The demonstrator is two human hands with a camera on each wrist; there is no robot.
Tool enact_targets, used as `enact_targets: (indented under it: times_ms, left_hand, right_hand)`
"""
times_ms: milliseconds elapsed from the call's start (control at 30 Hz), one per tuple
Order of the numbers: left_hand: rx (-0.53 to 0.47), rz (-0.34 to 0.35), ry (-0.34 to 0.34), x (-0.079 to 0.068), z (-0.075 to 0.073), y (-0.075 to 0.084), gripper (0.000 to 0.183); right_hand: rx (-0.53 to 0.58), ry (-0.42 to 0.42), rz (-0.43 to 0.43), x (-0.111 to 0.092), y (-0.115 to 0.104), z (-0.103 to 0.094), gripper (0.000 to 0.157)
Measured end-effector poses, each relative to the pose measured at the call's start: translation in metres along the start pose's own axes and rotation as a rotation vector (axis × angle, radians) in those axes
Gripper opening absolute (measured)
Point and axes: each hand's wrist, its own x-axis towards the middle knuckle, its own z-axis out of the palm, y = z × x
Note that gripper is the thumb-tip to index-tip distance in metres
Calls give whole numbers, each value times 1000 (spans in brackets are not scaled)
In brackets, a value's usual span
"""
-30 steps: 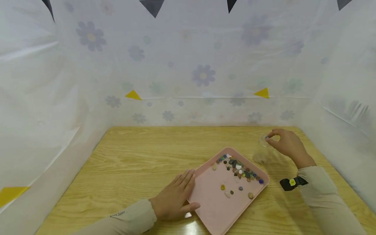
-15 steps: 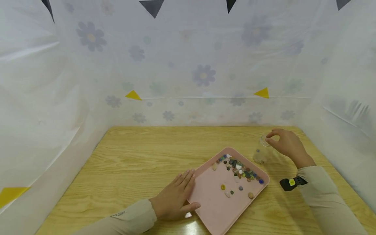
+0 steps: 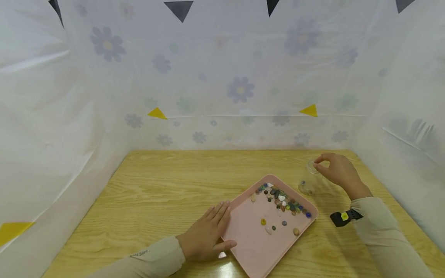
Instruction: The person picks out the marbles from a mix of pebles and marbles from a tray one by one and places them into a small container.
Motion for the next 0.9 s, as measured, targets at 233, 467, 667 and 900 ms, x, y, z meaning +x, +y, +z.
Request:
enact_targets:
  times_ms: [233, 467, 667, 900]
  left_hand:
    - [4, -5, -5, 0, 1, 1, 85]
    - [12, -5, 0, -1, 0, 1, 85]
    - [19, 6, 26, 0, 0, 2, 85]
    - [0, -1, 5, 1, 1, 2, 85]
  right_hand:
    - [6, 113, -66, 0, -4, 6, 32]
    - [72, 275, -274, 0, -37, 21, 24]
    - [132, 195, -408, 2, -62, 50, 25]
    - [126, -64, -451, 2, -77, 86, 26]
